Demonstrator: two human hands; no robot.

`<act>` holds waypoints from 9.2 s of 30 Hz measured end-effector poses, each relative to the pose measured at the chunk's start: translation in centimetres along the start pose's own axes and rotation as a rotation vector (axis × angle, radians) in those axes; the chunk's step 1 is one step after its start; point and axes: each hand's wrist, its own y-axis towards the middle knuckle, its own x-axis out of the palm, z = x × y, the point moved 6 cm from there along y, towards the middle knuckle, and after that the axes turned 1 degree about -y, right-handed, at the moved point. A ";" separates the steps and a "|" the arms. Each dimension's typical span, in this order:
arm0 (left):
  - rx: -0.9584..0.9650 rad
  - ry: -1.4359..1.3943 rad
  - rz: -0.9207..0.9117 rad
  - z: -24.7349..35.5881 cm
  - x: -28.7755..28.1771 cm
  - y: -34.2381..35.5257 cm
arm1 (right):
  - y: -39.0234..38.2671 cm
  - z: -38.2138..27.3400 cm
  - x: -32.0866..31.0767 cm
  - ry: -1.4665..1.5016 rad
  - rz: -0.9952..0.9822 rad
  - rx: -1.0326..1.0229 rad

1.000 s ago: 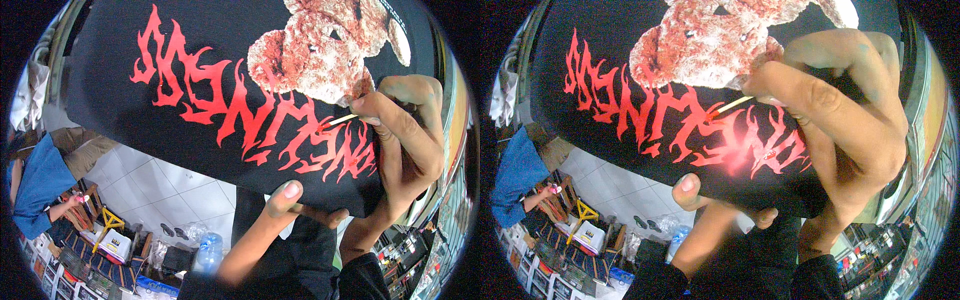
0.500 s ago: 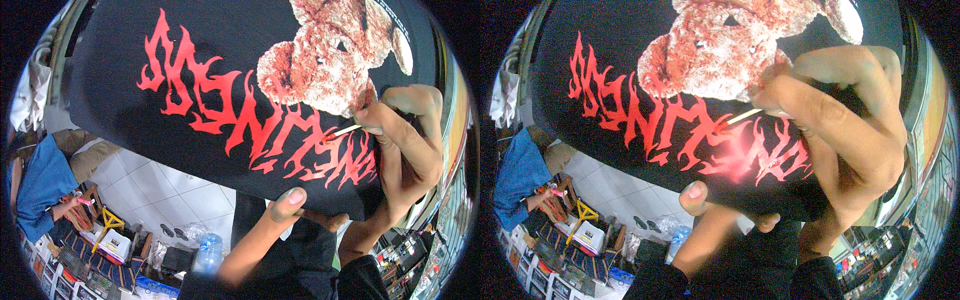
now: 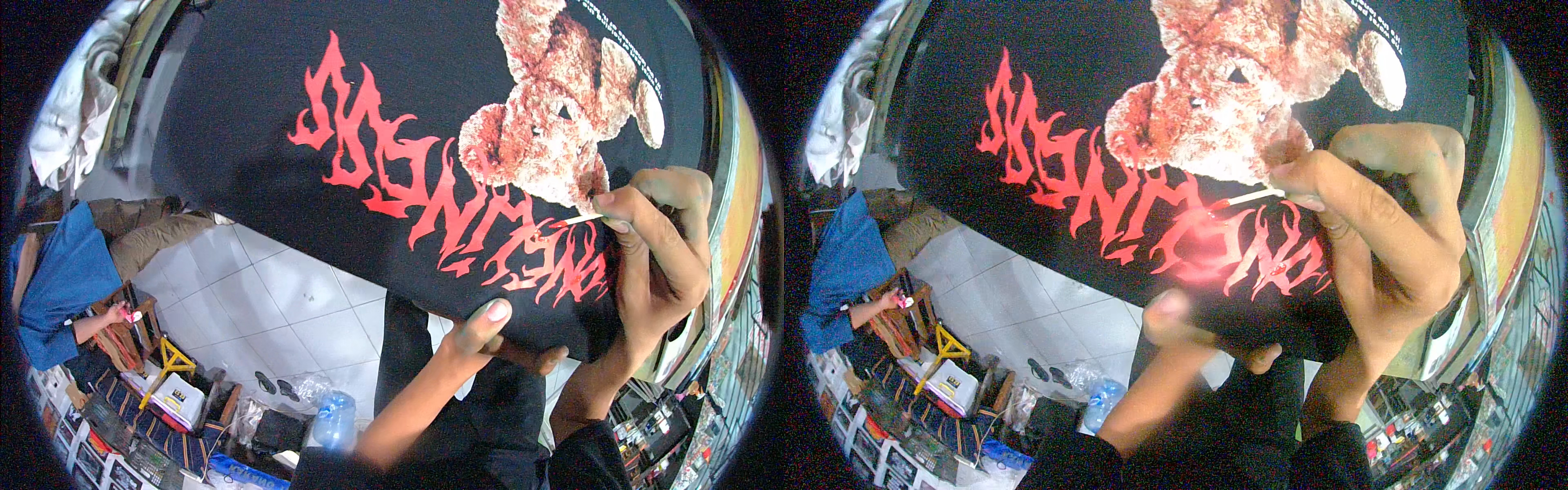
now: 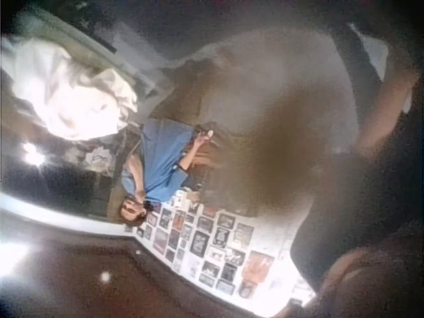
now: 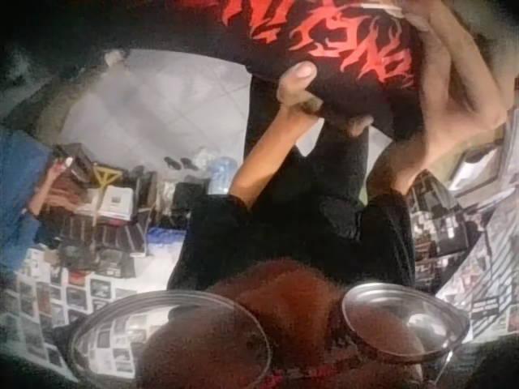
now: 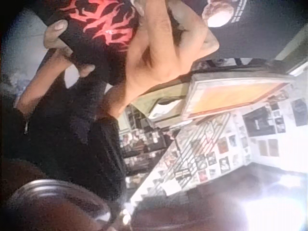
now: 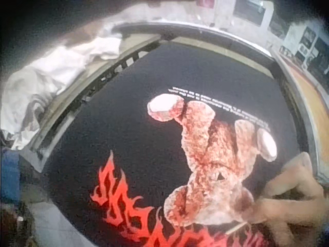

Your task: The person uses a squeegee to apply red ink through a screen onto a black t-shirt. They then lift the screen, flip the t-shirt, and use a small stick to apply red paint to the printed text for touch-ups.

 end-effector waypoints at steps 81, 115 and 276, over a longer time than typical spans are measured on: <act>0.674 2.152 0.689 31.2 4.7 4.4 | -8.6 3.4 -3.0 0.229 0.548 0.821; 0.709 1.994 0.567 31.3 3.6 4.8 | -10.4 -3.1 -1.9 -0.078 0.483 0.777; 0.806 2.120 0.300 32.5 2.1 4.5 | -9.4 -2.9 -1.4 -0.042 0.399 0.747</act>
